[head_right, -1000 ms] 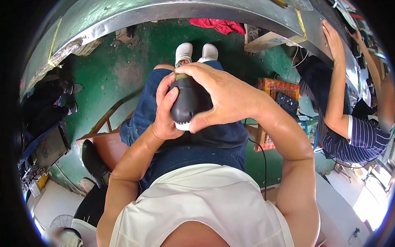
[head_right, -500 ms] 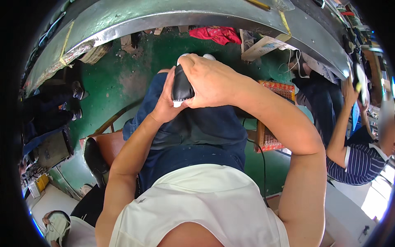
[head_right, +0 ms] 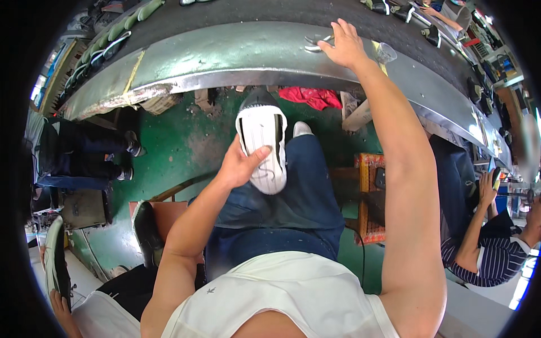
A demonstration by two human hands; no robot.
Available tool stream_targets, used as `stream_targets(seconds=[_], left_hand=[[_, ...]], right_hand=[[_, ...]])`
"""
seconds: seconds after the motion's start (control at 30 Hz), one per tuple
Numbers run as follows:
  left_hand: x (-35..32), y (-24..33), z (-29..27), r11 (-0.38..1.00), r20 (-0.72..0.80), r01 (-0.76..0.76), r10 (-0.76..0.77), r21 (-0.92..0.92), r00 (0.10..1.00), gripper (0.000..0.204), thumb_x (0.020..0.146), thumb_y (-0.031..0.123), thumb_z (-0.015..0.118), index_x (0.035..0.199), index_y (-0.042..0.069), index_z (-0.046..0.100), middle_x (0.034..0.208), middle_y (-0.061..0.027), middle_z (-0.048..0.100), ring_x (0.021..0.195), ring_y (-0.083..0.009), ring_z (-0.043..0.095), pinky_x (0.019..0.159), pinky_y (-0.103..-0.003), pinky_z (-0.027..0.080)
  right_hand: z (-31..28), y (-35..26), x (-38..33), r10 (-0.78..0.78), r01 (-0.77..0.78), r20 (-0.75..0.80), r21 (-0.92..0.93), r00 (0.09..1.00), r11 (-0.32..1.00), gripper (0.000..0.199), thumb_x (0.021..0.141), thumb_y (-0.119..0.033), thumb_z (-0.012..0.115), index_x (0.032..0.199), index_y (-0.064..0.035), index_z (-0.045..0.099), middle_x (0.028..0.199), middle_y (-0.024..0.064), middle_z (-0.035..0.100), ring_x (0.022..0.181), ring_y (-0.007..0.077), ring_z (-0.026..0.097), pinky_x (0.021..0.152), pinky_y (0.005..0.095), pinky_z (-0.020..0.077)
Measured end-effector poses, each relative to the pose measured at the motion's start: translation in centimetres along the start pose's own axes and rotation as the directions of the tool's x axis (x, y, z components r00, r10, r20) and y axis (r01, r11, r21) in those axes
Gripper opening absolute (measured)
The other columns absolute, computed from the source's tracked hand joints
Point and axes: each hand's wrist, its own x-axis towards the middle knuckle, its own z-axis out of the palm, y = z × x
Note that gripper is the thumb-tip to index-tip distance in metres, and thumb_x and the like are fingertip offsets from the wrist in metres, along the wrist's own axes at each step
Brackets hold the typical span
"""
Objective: Pulling and trimming shoe upper edges over a last using pliers in a shoe factory.
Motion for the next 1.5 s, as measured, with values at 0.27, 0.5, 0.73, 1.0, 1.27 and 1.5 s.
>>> stream_targets(seconds=[0.27,0.5,0.73,1.0,1.27,1.5], left_hand=[[1.9,-5.6,1.0,0.882,0.207,0.464,-0.47,0.078,0.858,0.063,0.095,0.029,0.071,0.142,-0.002,0.045,0.128,-0.0125,0.063,0.116,-0.0208,0.061,0.099,-0.035,0.049],[3.5,-7.5,0.4,0.739,0.251,0.673,-0.657,0.028,0.711,0.053,0.096,0.028,0.071,0.138,0.004,0.049,0.123,-0.0083,0.066,0.107,-0.0191,0.066,0.094,-0.037,0.054],[2.7,-6.9,0.9,0.756,0.223,0.651,-0.647,0.069,0.729,0.048,0.098,0.026,0.068,0.136,0.004,0.05,0.121,-0.0085,0.066,0.105,-0.0193,0.067,0.093,-0.038,0.055],[1.9,-6.0,2.5,0.758,0.178,0.632,-0.652,0.163,0.737,0.043,0.099,0.022,0.064,0.136,0.002,0.054,0.118,-0.0102,0.069,0.103,-0.02,0.068,0.091,-0.036,0.054],[0.6,-7.8,0.3,0.744,-0.007,0.491,-0.548,0.454,0.837,0.048,0.105,0.04,0.053,0.125,-0.003,0.06,0.109,-0.009,0.071,0.095,-0.0156,0.067,0.086,-0.032,0.054],[-2.1,-5.6,-0.7,0.791,0.132,0.608,-0.597,-0.069,0.792,0.038,0.083,0.003,0.058,0.119,0.004,0.068,0.093,-0.0028,0.069,0.073,-0.0097,0.058,0.059,-0.024,0.042]], right_hand=[[2.5,4.6,0.2,0.104,-0.062,0.342,-0.13,0.934,0.99,0.083,0.092,-0.072,0.047,0.148,-0.0105,0.047,0.154,0.017,0.042,0.145,0.0349,0.034,0.117,0.0559,0.0248],[-5.6,0.9,-3.6,-0.048,-0.059,0.611,0.154,0.79,0.986,0.055,0.085,-0.053,0.069,0.108,-0.0037,0.063,0.096,0.0191,0.067,0.087,0.0372,0.064,0.078,0.0445,0.0504],[-14.0,-9.3,-18.5,0.142,-0.861,0.931,0.366,0.338,-0.352,0.036,0.101,-0.034,0.051,0.116,-0.0024,0.059,0.092,0.0058,0.065,0.073,0.0168,0.064,0.063,0.0314,0.0523],[-7.1,-16.2,-24.8,0.15,-0.926,0.914,0.364,0.376,0.103,0.044,0.108,-0.042,0.04,0.109,-0.0016,0.057,0.081,0.0055,0.06,0.062,0.0126,0.056,0.054,0.0296,0.0494],[-11.5,-17.0,-27.5,0.088,-0.93,0.926,0.366,0.367,0.038,0.027,0.099,-0.03,0.057,0.096,-0.0033,0.057,0.077,0.0029,0.06,0.064,0.0117,0.057,0.06,0.0285,0.0495],[-14.8,-18.6,-27.8,-0.101,-0.724,0.955,0.278,0.279,0.631,0.027,0.094,-0.02,0.061,0.109,0.0029,0.059,0.087,0.0159,0.067,0.08,0.0332,0.066,0.076,0.0394,0.053]])
